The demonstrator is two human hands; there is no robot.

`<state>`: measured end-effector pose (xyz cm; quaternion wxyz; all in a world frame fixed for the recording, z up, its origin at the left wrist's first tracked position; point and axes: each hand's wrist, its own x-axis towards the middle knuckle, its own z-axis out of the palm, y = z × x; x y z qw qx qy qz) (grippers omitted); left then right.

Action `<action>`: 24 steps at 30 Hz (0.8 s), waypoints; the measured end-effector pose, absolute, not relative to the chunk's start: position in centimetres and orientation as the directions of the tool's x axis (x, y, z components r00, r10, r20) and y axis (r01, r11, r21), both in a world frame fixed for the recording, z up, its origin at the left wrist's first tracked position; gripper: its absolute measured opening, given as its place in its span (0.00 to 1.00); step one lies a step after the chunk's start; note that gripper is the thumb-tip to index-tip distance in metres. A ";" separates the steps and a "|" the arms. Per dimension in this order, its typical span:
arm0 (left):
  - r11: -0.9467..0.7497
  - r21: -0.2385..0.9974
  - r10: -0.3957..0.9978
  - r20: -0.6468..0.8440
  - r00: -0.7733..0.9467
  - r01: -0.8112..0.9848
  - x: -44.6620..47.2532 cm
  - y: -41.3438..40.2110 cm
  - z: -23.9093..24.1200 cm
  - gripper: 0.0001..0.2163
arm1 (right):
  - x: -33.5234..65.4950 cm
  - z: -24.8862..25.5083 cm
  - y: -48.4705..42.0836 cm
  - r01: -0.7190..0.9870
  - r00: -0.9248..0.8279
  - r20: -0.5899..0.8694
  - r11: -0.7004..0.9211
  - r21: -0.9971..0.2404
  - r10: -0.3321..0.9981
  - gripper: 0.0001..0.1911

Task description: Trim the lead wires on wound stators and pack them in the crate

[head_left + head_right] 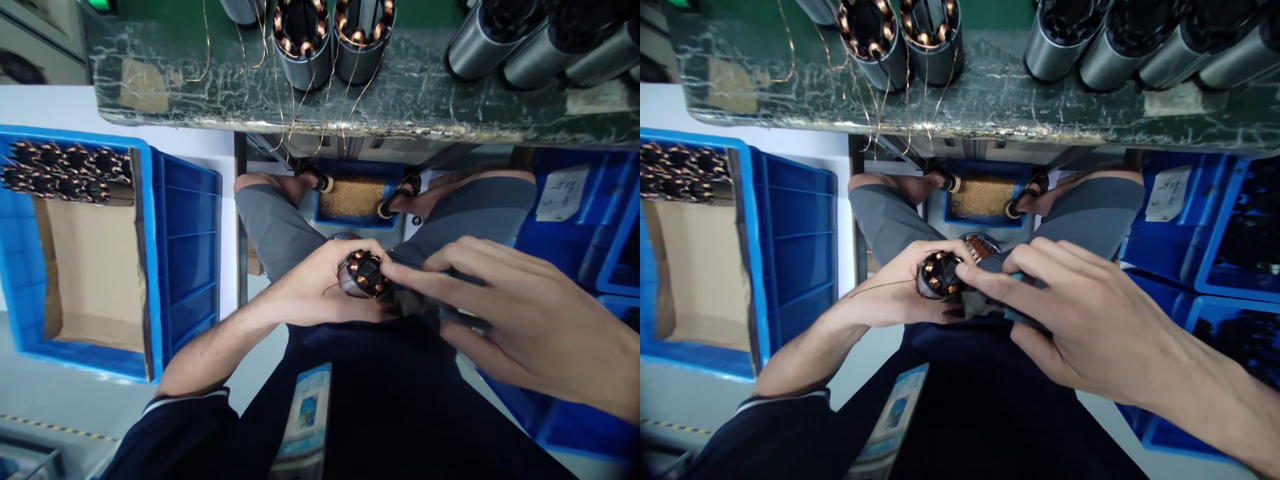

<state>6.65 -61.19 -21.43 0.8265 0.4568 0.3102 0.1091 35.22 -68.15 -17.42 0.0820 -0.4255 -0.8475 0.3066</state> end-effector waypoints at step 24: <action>0.217 0.899 0.621 -0.428 0.657 0.380 8.7 -61.3 -21.5 0.19 | 34.3 -17.7 -67.8 0.755 -0.553 -0.127 0.431 -0.494 0.823 0.38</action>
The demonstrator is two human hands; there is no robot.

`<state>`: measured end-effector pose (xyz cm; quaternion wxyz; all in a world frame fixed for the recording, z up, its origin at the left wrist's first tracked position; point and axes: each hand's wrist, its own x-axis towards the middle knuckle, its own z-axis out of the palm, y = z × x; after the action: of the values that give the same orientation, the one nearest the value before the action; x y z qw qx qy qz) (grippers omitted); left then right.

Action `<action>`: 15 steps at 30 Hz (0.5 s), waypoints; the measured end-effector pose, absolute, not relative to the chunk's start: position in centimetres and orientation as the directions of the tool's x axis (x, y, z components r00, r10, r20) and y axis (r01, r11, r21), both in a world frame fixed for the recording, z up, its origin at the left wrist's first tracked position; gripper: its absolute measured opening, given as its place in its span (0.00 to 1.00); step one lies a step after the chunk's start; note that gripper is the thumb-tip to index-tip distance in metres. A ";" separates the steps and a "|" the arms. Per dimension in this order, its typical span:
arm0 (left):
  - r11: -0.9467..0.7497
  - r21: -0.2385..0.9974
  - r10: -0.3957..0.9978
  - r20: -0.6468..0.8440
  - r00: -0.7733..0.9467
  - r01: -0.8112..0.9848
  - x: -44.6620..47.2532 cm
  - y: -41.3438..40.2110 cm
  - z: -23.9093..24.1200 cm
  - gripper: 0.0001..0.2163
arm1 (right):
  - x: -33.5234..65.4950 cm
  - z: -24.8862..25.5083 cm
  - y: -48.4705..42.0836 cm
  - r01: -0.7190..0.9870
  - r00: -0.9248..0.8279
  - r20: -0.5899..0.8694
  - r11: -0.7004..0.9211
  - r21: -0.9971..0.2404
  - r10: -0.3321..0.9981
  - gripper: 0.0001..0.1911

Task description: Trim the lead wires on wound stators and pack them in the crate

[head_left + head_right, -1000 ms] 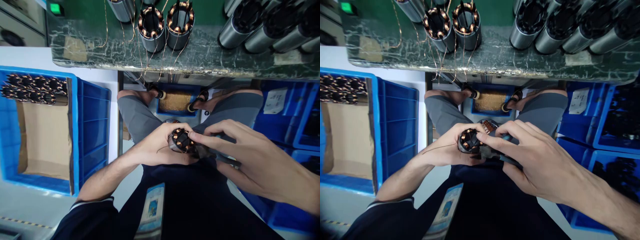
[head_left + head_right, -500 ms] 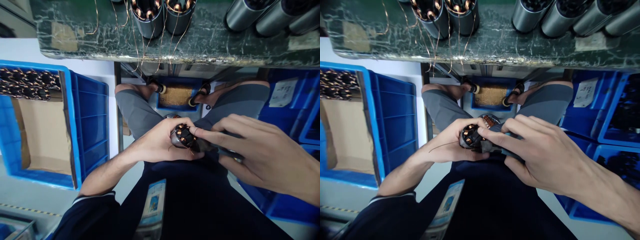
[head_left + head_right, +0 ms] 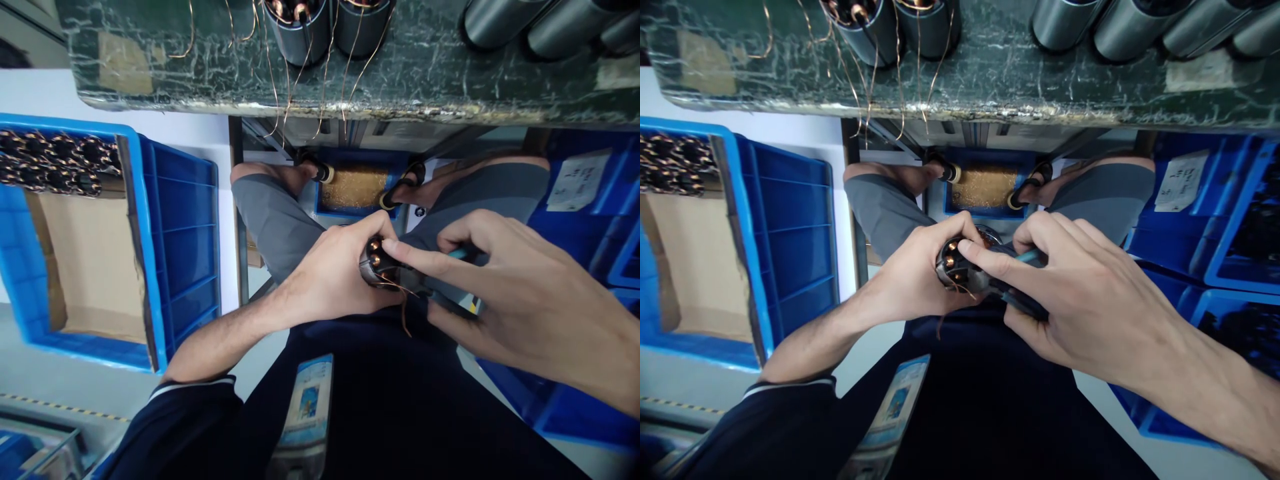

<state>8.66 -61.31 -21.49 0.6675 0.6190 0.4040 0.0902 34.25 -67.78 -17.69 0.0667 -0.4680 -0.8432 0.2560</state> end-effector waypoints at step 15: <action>0.216 0.889 0.553 -0.453 0.700 0.404 9.3 -61.5 -20.0 0.14 | 33.8 -18.9 -69.1 0.699 -0.468 -0.099 0.299 -0.649 0.878 0.41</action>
<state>9.31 -61.49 -19.96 0.6788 0.6239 0.3835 0.0546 33.80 -69.06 -18.89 0.1389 -0.4968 -0.7939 0.3219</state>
